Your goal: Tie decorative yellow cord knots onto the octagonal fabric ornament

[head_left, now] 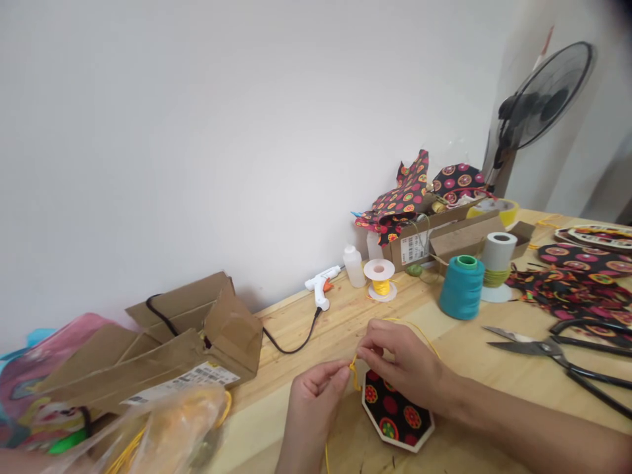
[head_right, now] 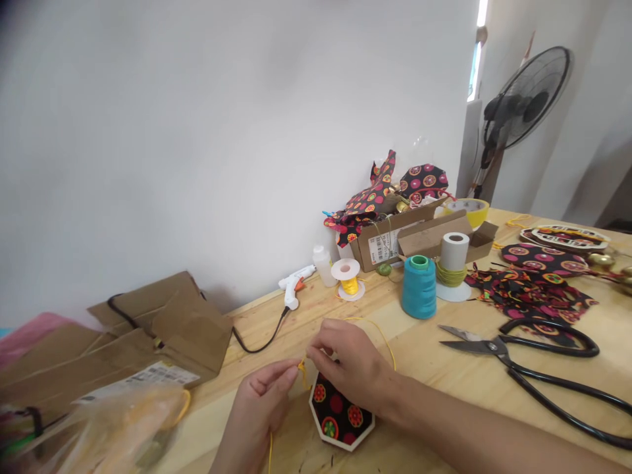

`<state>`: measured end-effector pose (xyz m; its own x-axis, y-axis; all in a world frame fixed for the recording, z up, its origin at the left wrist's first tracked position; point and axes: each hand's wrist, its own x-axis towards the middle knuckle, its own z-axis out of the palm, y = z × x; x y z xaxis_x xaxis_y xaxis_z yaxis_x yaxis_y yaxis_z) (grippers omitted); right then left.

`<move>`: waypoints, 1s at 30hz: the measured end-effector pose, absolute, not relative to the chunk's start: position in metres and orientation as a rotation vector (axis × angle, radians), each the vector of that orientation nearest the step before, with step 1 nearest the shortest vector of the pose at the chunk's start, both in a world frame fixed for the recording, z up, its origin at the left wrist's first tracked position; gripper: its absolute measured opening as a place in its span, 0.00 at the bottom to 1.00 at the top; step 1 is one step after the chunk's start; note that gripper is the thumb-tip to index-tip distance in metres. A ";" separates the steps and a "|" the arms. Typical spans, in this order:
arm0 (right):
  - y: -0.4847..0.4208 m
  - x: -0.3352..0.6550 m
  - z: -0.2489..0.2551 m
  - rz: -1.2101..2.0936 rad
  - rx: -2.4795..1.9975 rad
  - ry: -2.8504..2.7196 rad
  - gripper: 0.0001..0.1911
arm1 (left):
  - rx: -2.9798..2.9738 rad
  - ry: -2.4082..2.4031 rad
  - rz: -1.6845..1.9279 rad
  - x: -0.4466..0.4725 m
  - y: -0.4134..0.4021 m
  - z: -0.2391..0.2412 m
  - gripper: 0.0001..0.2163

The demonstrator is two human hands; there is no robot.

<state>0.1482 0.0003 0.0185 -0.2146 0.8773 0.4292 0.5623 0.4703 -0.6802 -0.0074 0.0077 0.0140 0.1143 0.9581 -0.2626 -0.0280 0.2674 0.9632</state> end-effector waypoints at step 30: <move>0.011 0.147 0.015 0.279 -1.155 -2.016 0.09 | 0.909 1.091 0.972 -0.014 0.013 0.006 0.11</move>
<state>0.1465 0.0108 0.0152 -0.2827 0.8066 0.5192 0.6349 0.5630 -0.5290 -0.0137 0.0133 0.0065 0.1714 0.9433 -0.2843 -0.1738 0.3130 0.9337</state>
